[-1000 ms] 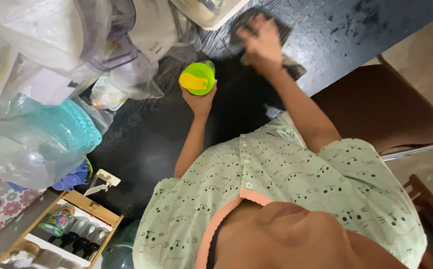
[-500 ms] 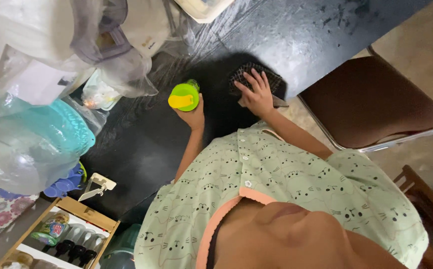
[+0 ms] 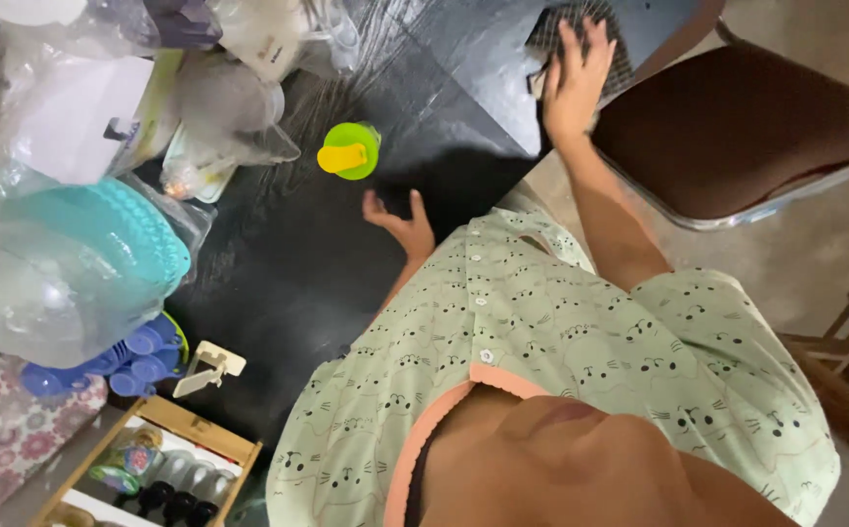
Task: Organizing household items and wiping a desk surface.
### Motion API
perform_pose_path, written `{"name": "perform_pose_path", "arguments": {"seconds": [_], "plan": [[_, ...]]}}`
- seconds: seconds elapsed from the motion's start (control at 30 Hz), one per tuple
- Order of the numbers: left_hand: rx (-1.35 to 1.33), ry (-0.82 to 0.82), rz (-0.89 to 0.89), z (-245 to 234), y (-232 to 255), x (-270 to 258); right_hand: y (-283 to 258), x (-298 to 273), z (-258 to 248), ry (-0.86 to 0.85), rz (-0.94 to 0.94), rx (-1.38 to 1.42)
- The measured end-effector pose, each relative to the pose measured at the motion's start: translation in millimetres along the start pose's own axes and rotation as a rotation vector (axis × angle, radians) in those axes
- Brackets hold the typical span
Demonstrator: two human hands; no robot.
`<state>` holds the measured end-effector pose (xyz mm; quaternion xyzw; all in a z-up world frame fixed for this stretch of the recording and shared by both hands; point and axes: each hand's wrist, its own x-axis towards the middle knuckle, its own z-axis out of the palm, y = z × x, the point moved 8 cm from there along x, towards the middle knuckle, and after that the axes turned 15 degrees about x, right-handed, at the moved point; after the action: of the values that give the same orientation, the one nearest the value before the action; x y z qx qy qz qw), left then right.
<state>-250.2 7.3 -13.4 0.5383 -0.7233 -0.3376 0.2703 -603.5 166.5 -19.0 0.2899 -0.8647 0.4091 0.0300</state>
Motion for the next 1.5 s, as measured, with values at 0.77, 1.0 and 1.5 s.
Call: {"name": "perform_pose_path", "arguments": {"seconds": [0.77, 1.0, 1.5], "plan": [[0.309, -0.599, 0.616, -31, -8, -61, -139, -205, 21, -0.153, -0.055, 0.161], [0.344, -0.603, 0.643, -29, -27, -63, -162, -209, 32, -0.447, -0.226, 0.174], [0.216, -0.621, 0.57, 26, 66, -32, -120, -118, 6, -0.426, -0.14, 0.179]]}}
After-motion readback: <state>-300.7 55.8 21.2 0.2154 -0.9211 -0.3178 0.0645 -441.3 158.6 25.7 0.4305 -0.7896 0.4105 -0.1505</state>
